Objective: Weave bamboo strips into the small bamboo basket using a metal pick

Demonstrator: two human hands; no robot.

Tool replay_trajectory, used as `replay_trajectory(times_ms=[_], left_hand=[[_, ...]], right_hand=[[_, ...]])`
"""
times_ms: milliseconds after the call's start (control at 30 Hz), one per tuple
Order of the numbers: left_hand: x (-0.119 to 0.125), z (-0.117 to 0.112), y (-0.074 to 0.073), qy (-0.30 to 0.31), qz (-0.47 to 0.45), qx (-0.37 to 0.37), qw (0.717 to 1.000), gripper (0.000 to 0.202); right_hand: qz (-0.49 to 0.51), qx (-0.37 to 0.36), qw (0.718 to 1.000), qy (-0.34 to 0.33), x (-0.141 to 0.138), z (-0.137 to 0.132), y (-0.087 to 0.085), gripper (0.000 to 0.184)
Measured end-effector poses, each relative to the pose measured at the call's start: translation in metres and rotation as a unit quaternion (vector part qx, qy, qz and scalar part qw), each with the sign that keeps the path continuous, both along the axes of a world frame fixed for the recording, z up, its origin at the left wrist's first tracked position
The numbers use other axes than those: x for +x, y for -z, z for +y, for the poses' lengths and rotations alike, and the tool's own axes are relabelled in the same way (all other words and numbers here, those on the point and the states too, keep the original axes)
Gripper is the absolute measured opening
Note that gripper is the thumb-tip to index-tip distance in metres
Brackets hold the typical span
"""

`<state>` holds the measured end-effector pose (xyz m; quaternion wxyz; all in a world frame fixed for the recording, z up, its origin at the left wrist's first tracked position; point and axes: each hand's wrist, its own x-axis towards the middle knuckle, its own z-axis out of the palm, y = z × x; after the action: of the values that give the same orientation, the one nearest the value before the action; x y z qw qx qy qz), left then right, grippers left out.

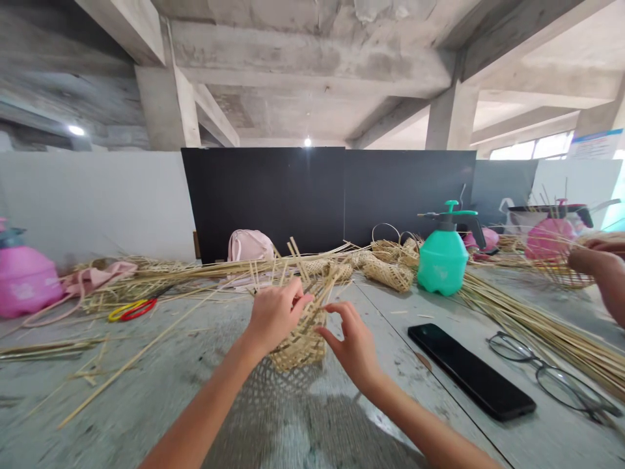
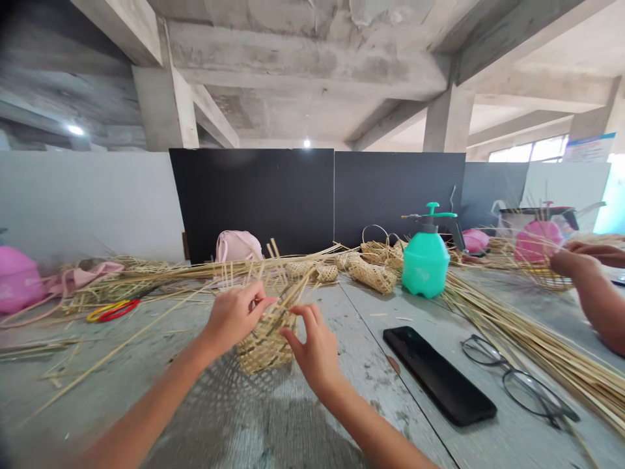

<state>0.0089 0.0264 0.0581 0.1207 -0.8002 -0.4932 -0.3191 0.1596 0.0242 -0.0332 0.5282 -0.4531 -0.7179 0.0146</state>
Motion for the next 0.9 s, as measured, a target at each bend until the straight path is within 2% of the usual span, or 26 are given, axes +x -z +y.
replay_trajectory(times_ms=[133,267,333,467,633,767,900], left_hand=[[-0.009,0.006,0.000,0.010,-0.082,-0.018,0.996,0.025],[-0.020,0.008,-0.003,0.104,-0.212,-0.102,0.966,0.028],[-0.022,0.007,-0.004,0.129,-0.251,-0.122,0.951,0.028],[-0.018,0.003,-0.007,0.117,-0.305,-0.123,0.937,0.028],[-0.006,-0.007,-0.012,0.114,-0.332,-0.151,0.924,0.027],[0.001,-0.017,-0.015,0.085,-0.358,-0.192,0.910,0.027],[0.005,-0.022,-0.014,0.058,-0.333,-0.204,0.919,0.027]], right_hand=[[0.031,0.001,0.999,-0.031,0.001,-0.001,-0.002,0.028],[0.083,-0.018,0.996,-0.010,0.005,-0.002,-0.003,0.019],[0.092,-0.021,0.996,0.001,0.008,-0.001,-0.003,0.021],[0.088,-0.004,0.996,-0.001,0.011,-0.008,-0.007,0.020],[-0.009,0.057,0.998,-0.029,0.011,-0.031,-0.023,0.022],[-0.063,0.023,0.998,-0.018,0.012,-0.050,-0.037,0.026],[-0.095,-0.001,0.995,-0.031,0.013,-0.058,-0.045,0.027]])
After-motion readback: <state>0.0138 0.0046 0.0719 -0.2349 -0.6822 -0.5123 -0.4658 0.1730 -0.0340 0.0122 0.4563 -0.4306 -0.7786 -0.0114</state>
